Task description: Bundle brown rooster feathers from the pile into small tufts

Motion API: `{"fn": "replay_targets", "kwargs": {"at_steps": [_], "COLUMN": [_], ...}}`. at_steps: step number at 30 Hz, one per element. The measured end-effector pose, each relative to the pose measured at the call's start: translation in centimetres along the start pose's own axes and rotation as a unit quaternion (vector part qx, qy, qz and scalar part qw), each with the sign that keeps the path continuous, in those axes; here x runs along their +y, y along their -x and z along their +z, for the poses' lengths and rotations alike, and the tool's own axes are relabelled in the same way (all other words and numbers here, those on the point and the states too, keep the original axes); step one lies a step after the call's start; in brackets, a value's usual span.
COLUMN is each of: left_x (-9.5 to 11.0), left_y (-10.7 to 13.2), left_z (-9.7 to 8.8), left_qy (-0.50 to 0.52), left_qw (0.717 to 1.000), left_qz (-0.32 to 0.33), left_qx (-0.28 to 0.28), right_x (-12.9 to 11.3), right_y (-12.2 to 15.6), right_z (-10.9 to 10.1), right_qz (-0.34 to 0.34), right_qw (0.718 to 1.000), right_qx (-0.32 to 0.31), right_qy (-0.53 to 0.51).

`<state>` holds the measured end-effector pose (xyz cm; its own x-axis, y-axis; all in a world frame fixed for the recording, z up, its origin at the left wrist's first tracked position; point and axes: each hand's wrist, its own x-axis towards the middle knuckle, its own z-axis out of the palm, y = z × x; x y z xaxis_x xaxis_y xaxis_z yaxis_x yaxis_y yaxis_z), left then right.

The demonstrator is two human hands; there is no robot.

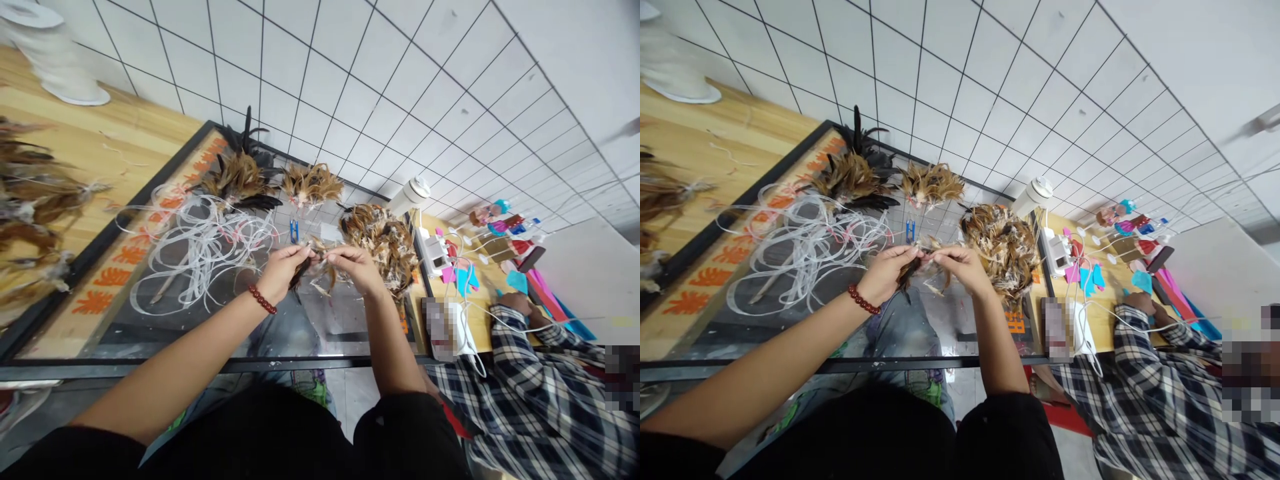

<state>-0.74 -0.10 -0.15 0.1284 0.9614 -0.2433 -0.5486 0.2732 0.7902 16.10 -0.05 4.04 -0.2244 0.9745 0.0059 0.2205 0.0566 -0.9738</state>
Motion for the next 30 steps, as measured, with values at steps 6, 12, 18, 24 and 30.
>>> {"fn": "replay_targets", "kwargs": {"at_steps": [6,12,18,24,30], "left_x": [0.0,0.0,-0.1,0.1,0.1], "left_y": [0.3,0.2,0.4,0.1,-0.6], "left_z": [0.2,-0.1,-0.1,-0.2,-0.7], "left_qy": [-0.027,-0.053,-0.073,-0.010,0.049], "left_qw": [0.999,0.997,0.990,0.996,0.999], "left_qz": [-0.014,-0.016,-0.035,-0.036,-0.012], "left_qx": [-0.045,-0.058,-0.113,-0.082,-0.008], "right_x": [0.5,1.2,1.1,1.5,2.3], "right_y": [-0.8,-1.4,-0.8,-0.9,0.3], "right_z": [2.9,2.2,1.9,-0.1,-1.2], "right_qz": [-0.060,-0.068,-0.013,-0.060,-0.129], "right_qw": [0.993,0.988,0.998,0.975,0.858], "right_qx": [0.100,0.127,0.056,0.159,-0.082], "right_qy": [0.013,0.053,-0.008,0.142,0.490]}}
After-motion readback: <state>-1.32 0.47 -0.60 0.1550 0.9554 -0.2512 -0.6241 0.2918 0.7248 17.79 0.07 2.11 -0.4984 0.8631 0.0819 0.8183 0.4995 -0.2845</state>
